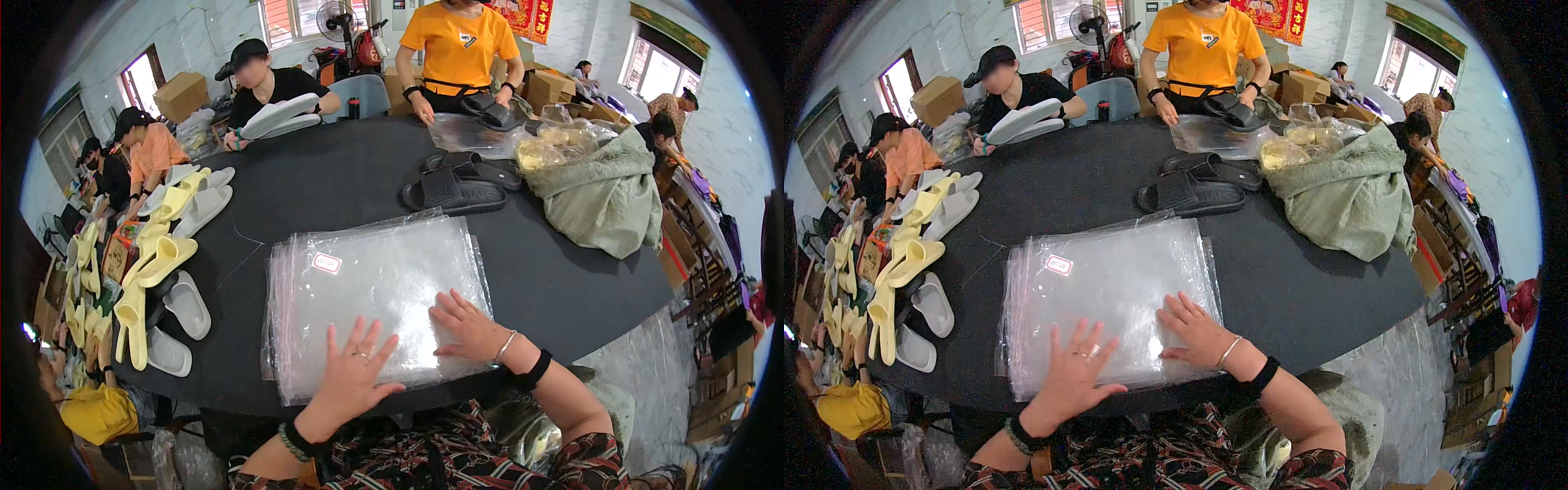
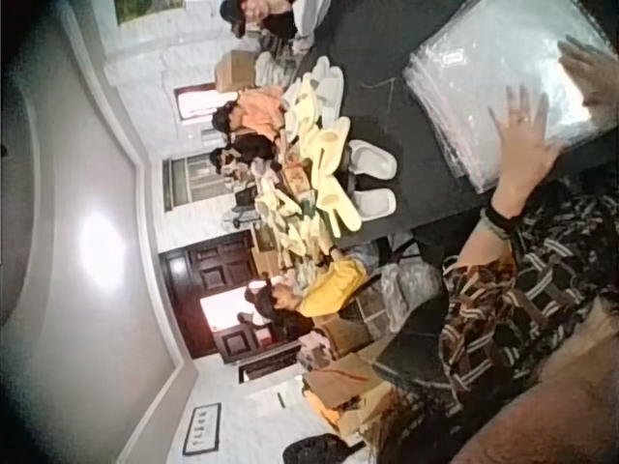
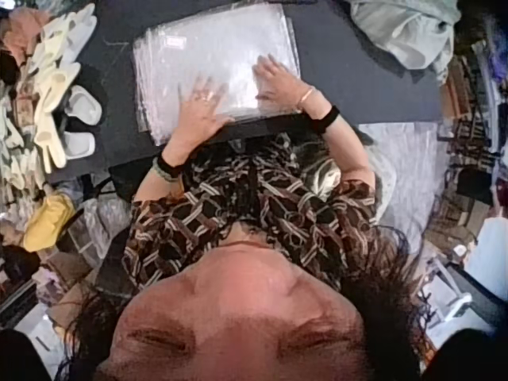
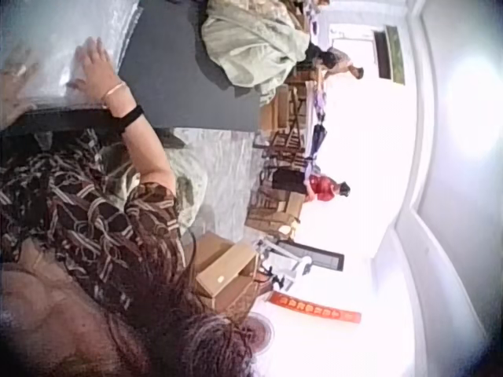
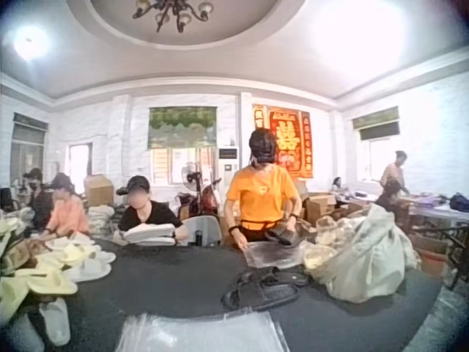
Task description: The recorder is packaging sandals into plastic bags in a manufacturing workshop.
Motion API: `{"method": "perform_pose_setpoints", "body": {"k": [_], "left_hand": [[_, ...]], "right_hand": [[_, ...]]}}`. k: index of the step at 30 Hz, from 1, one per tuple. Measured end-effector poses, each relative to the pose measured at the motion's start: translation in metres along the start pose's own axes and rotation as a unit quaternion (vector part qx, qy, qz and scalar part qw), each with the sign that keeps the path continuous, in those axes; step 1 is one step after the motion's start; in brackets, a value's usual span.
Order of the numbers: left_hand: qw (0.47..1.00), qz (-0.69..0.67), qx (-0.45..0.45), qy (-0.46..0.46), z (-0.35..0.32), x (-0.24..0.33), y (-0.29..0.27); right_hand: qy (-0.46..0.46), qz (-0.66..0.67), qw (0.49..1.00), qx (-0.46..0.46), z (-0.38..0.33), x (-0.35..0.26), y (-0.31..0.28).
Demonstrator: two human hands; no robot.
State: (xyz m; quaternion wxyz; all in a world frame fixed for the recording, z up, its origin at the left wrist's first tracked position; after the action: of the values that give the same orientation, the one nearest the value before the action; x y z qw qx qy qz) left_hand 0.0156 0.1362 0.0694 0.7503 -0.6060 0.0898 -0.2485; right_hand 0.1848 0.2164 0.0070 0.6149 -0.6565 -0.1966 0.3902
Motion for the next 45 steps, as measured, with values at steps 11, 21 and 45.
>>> {"method": "perform_pose_setpoints", "body": {"k": [11, 21, 45], "left_hand": [[1.0, 0.008, -0.029, -0.001, -0.005, -0.012, 0.056], [0.999, -0.033, 0.003, 0.027, 0.004, 0.028, 0.033], [0.988, 0.106, -0.104, 0.048, 0.013, 0.036, 0.096]], "right_hand": [[0.035, -0.089, 0.995, 0.01, -0.024, -0.023, -0.008], [0.057, -0.07, 0.995, -0.042, -0.032, -0.017, 0.015], [0.75, 0.105, 0.652, 0.014, -0.616, 0.127, 0.197]]}}
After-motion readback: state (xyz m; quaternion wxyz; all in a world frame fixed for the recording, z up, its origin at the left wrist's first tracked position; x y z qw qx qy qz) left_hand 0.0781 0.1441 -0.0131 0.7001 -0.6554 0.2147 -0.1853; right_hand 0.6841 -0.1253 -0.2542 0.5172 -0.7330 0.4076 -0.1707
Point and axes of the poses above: each hand's wrist, its own z-axis towards the middle knuckle, its own y-axis out of the palm, x = y × z, the point moved 10 cm from there along z, towards the middle knuckle, and after that the axes turned 2 degrees about -y, right-handed, at the moved point
